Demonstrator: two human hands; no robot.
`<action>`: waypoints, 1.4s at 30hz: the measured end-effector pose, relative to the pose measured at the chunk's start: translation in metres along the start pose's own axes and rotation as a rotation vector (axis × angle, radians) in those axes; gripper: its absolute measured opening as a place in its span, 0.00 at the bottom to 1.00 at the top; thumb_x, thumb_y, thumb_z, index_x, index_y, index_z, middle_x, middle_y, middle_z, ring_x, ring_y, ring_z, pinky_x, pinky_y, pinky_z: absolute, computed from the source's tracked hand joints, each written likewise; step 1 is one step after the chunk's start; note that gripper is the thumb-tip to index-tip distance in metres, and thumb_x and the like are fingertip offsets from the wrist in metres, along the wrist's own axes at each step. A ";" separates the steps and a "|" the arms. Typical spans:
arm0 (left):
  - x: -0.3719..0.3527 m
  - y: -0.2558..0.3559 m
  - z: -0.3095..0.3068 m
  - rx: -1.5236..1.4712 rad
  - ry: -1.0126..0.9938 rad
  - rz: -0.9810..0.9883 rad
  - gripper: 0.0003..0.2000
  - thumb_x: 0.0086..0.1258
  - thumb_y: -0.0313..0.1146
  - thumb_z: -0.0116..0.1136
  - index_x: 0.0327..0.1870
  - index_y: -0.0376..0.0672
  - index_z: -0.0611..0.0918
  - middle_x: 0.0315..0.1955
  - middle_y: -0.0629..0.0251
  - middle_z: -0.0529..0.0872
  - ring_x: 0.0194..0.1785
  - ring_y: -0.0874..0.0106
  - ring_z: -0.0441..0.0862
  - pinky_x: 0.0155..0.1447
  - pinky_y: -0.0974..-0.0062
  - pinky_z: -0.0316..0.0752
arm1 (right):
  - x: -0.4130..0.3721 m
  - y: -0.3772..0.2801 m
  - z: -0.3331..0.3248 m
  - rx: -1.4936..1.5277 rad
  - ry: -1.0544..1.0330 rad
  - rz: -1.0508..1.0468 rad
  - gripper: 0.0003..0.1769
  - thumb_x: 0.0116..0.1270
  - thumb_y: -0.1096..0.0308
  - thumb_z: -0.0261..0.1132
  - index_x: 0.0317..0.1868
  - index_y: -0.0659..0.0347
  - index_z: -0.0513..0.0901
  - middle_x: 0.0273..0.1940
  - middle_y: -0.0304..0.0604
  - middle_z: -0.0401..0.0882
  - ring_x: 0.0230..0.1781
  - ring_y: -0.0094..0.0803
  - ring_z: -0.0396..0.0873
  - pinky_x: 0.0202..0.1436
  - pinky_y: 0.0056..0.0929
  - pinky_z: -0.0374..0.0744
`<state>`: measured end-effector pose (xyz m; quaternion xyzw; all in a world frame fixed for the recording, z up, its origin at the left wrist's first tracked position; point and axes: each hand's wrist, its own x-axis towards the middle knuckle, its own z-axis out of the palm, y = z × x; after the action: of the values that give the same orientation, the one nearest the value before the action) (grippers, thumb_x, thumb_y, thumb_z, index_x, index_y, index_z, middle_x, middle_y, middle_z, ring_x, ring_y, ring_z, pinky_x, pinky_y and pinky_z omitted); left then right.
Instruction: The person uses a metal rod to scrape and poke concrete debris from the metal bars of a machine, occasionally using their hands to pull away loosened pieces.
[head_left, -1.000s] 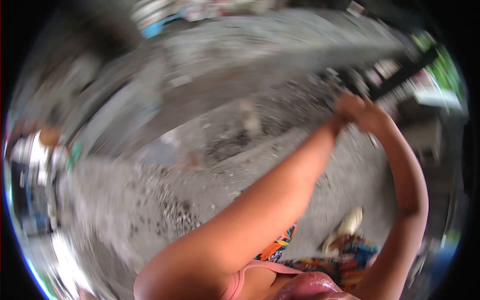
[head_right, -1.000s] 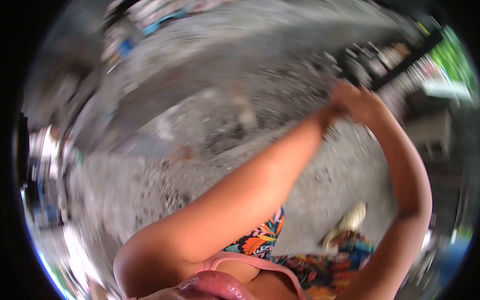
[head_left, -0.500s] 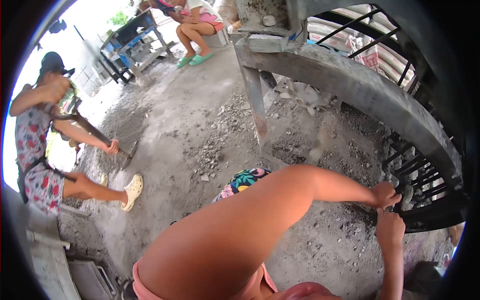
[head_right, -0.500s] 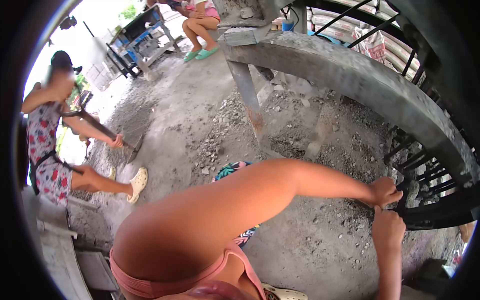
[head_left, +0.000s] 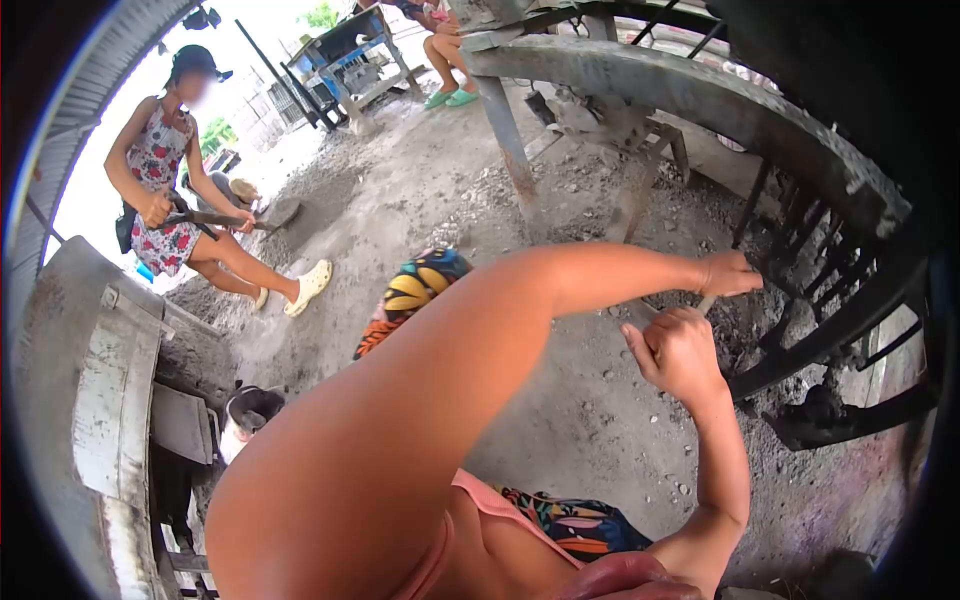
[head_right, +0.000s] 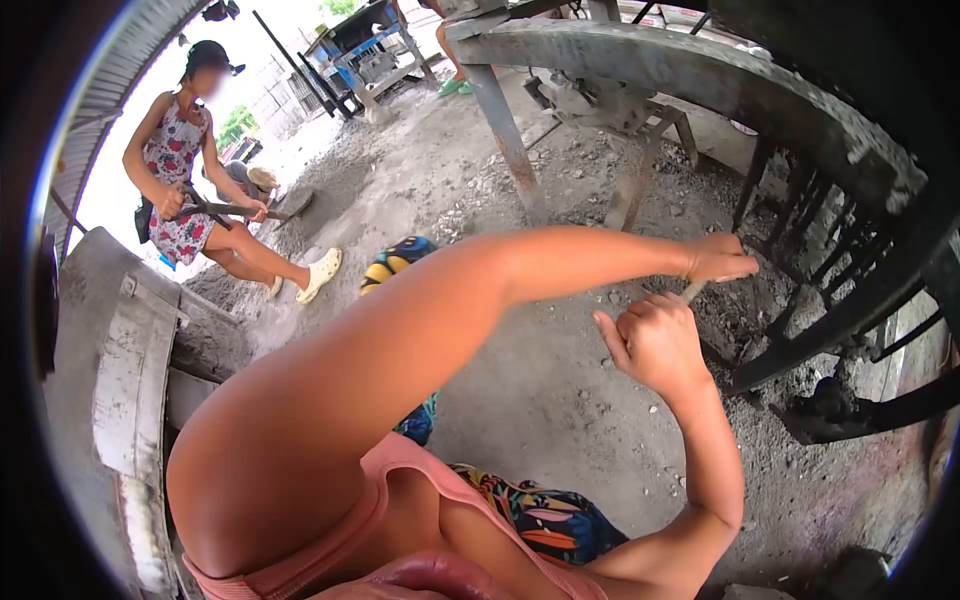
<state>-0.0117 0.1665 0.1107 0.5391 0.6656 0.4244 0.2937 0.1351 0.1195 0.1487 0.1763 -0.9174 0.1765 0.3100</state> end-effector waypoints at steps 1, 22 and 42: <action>0.001 0.001 0.001 0.000 -0.002 0.019 0.25 0.63 0.47 0.50 0.08 0.41 0.71 0.07 0.67 0.69 0.14 0.74 0.66 0.25 0.72 0.63 | 0.002 0.000 -0.006 0.081 -0.012 0.077 0.22 0.59 0.63 0.65 0.11 0.65 0.73 0.15 0.48 0.71 0.19 0.46 0.72 0.27 0.41 0.71; 0.005 -0.006 0.016 0.298 -0.024 0.150 0.20 0.65 0.47 0.45 0.19 0.41 0.77 0.16 0.50 0.77 0.22 0.51 0.76 0.32 0.55 0.70 | 0.026 0.012 -0.008 -0.022 -0.421 0.409 0.21 0.58 0.59 0.63 0.12 0.63 0.78 0.13 0.52 0.73 0.17 0.49 0.75 0.30 0.43 0.74; 0.005 -0.011 0.023 0.263 0.039 0.267 0.24 0.58 0.50 0.49 0.17 0.34 0.80 0.18 0.45 0.78 0.26 0.50 0.80 0.34 0.57 0.73 | 0.019 0.017 0.000 0.412 -0.098 0.660 0.24 0.62 0.68 0.63 0.15 0.68 0.61 0.12 0.37 0.52 0.17 0.18 0.50 0.19 0.31 0.51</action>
<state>0.0012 0.1765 0.0906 0.6481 0.6434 0.3792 0.1489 0.1141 0.1301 0.1570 -0.0617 -0.8839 0.4385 0.1506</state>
